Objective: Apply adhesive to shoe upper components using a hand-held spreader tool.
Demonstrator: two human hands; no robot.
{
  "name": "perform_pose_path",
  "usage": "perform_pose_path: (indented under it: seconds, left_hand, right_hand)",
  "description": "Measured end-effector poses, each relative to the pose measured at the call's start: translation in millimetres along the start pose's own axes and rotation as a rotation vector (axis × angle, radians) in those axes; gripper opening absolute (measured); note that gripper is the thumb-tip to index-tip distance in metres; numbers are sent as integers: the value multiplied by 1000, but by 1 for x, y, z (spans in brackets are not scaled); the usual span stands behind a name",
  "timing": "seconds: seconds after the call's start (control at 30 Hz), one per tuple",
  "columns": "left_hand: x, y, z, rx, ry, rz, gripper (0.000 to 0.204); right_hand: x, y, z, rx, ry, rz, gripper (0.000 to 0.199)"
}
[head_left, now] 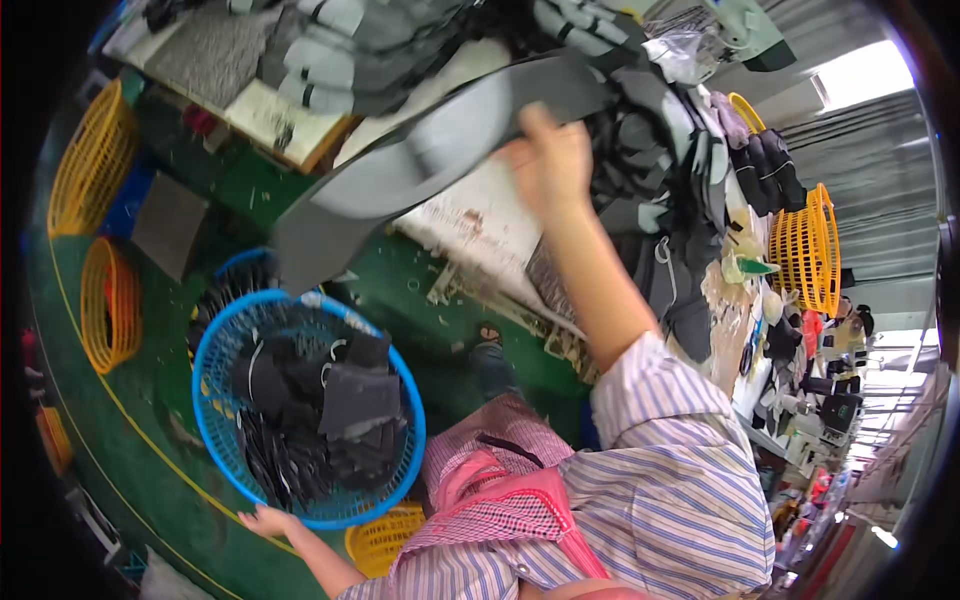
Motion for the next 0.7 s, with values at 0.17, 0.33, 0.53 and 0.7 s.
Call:
perform_pose_path:
  seconds: [0.17,0.33,0.53,0.7]
  left_hand:
    - [-192,-125,-137,-151,-370,614,38]
    - [-321,-344,-293,-282,-344,1399,33]
    - [-380,-505,-424,-472,-309,1686,44]
    - [-436,-540,-499,-773,-538,1526,39]
  right_hand:
    - [156,116,137,293,-86,-128,18]
    - [336,212,165,46,-469,-325,28]
    - [423,230,175,260,-1794,-520,84]
    - [317,176,77,0,-2015,237,68]
Point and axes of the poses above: each hand's wrist, its own y-axis towards the middle knuckle, its own x-axis out of the back of the hand, z = x × y, the point moved 7 cm from there along y, towards the middle knuckle, and after that the axes turned 12 degrees about -y, right-handed, at the moved point
